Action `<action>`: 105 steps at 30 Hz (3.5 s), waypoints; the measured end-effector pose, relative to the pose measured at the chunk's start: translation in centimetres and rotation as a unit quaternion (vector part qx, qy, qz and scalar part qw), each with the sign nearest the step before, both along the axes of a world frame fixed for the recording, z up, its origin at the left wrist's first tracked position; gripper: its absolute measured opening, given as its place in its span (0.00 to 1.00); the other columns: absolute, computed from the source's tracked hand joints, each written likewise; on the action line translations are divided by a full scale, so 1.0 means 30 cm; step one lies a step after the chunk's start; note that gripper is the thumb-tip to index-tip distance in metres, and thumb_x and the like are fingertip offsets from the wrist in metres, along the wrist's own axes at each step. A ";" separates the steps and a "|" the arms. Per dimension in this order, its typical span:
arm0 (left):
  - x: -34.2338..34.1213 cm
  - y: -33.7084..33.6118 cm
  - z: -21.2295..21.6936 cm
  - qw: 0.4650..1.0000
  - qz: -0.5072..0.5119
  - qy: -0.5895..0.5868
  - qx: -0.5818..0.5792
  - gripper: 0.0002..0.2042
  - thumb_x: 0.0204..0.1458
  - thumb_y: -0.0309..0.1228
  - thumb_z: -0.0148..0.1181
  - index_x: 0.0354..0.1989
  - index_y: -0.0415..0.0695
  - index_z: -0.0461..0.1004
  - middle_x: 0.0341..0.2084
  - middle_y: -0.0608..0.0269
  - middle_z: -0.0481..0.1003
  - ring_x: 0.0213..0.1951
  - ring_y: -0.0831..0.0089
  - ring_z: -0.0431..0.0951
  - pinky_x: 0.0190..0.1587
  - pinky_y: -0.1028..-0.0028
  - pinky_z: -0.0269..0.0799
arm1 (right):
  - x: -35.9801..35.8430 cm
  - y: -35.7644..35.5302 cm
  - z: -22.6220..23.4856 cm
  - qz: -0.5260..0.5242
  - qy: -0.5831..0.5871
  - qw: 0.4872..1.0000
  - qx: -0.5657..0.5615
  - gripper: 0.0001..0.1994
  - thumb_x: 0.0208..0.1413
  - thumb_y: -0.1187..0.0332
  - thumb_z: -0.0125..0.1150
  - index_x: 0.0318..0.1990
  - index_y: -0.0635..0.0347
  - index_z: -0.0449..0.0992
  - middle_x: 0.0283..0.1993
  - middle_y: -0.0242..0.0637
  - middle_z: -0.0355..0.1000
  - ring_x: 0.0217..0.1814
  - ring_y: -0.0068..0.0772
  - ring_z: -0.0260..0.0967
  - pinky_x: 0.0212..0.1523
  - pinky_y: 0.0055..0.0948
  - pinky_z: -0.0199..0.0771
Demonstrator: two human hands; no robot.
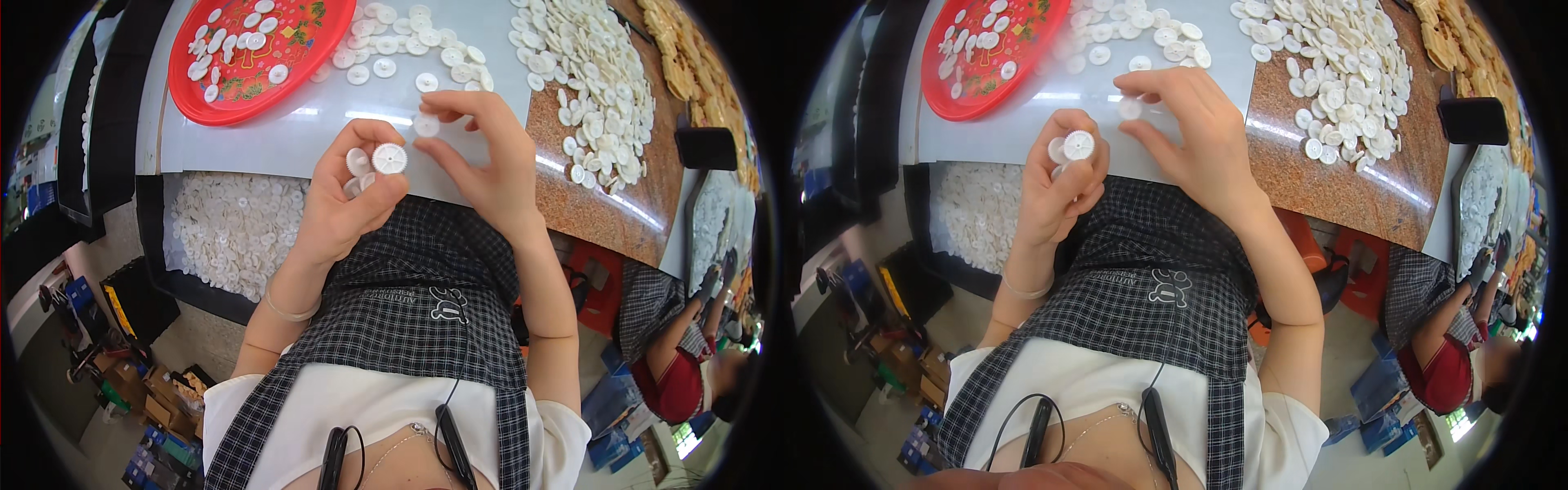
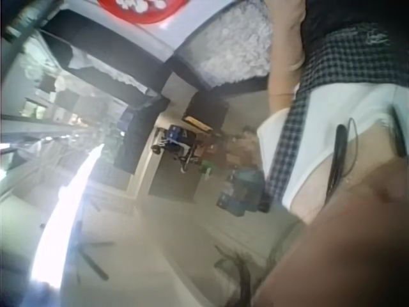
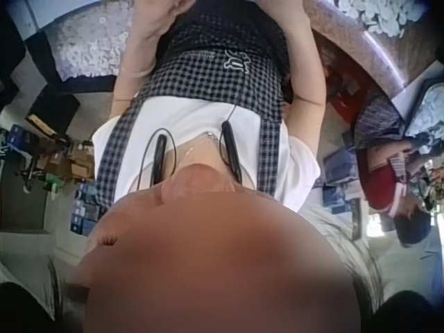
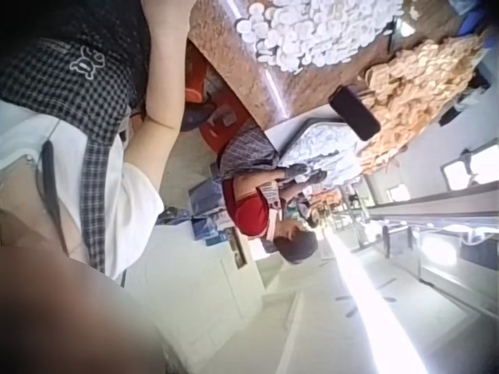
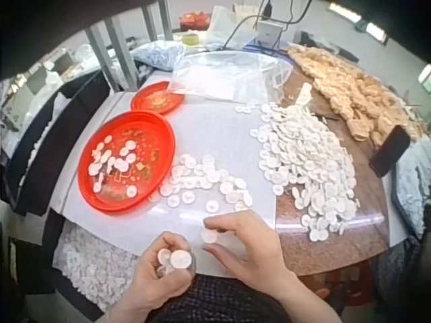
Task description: Sorting and inspecting small white round buttons at a factory workstation.
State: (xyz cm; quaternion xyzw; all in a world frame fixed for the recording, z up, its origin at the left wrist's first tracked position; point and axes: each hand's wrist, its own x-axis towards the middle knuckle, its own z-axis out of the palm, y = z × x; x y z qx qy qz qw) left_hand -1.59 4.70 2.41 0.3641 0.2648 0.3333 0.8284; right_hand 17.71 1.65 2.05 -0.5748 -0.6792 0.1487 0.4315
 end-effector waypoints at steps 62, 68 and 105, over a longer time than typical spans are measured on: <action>-0.156 0.317 -0.030 0.657 0.223 0.455 0.559 0.11 0.47 0.19 0.65 0.40 0.43 0.80 0.37 0.61 0.77 0.40 0.67 0.76 0.42 0.71 0.74 | -0.092 0.373 -0.022 0.064 -0.236 0.968 -0.058 0.43 0.52 0.42 0.62 0.66 0.65 0.59 0.70 0.49 0.57 0.75 0.49 0.48 0.71 0.53 0.45; -0.151 0.328 -0.035 0.648 0.222 0.444 0.577 0.11 0.48 0.19 0.64 0.40 0.42 0.79 0.36 0.60 0.77 0.41 0.66 0.76 0.44 0.71 0.73 | -0.114 0.326 -0.090 0.100 -0.248 0.960 0.077 0.24 0.53 0.50 0.63 0.56 0.46 0.73 0.64 0.36 0.67 0.68 0.39 0.60 0.65 0.47 0.59; 0.041 -0.019 0.022 0.999 -0.009 0.017 0.051 0.19 0.64 0.28 0.52 0.61 0.35 0.62 0.45 0.56 0.75 0.41 0.74 0.76 0.44 0.75 0.73 | -0.011 -0.065 0.093 0.090 -0.002 0.986 0.139 0.27 0.45 0.78 0.73 0.55 0.60 0.71 0.54 0.43 0.75 0.48 0.36 0.77 0.46 0.28 0.77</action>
